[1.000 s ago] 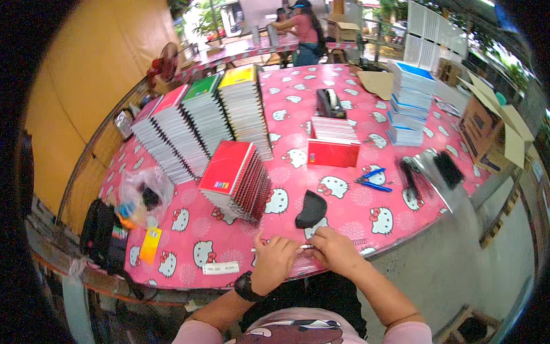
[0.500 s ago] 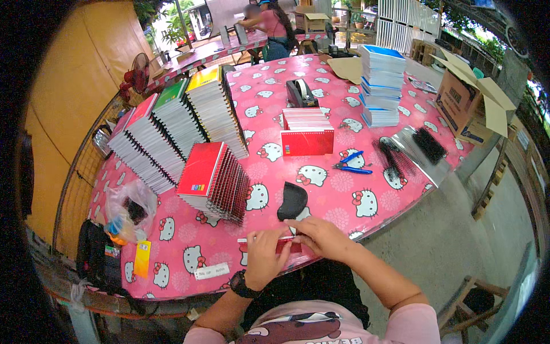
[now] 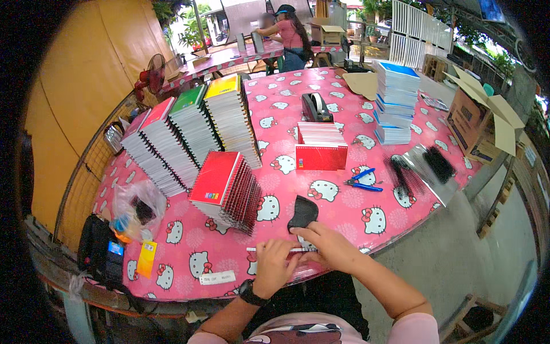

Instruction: The person places a plastic spine onto the edge of a notebook, slides a black clip over the spine, and moves the notebook onto a stack.

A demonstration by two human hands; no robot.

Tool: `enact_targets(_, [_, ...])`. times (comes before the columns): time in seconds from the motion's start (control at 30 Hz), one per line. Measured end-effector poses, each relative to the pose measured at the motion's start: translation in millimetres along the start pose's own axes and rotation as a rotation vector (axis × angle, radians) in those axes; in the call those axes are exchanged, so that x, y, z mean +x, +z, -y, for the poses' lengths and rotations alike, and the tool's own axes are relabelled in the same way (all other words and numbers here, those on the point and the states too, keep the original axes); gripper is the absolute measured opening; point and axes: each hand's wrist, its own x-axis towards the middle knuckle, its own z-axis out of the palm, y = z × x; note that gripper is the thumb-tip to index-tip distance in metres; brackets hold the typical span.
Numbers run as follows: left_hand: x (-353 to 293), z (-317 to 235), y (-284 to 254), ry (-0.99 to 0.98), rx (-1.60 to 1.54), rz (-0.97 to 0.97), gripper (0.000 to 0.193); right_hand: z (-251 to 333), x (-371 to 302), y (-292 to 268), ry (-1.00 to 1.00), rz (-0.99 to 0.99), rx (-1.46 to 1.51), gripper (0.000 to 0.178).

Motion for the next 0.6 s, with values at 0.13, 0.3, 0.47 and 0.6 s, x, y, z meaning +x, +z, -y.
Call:
enact_targets(0.13, [-2, 2, 2, -0.026, 0.016, 0.023, 0.029, -15, -11, 11, 0.107, 0.175, -0.040, 0.048])
enact_targets(0.3, [1, -5, -4, 0.013, -0.001, 0.050, 0.022, -37, 9, -17, 0.267, 0.080, 0.230, 0.057])
enact_targets(0.47, [1, -3, -2, 0.055, 0.046, 0.082, 0.020, -82, 31, 2, 0.124, 0.155, -0.095, 0.076])
enact_targets(0.6, [1, -4, -5, 0.043, 0.025, 0.093, 0.019, -93, 40, 21, 0.057, 0.289, -0.158, 0.077])
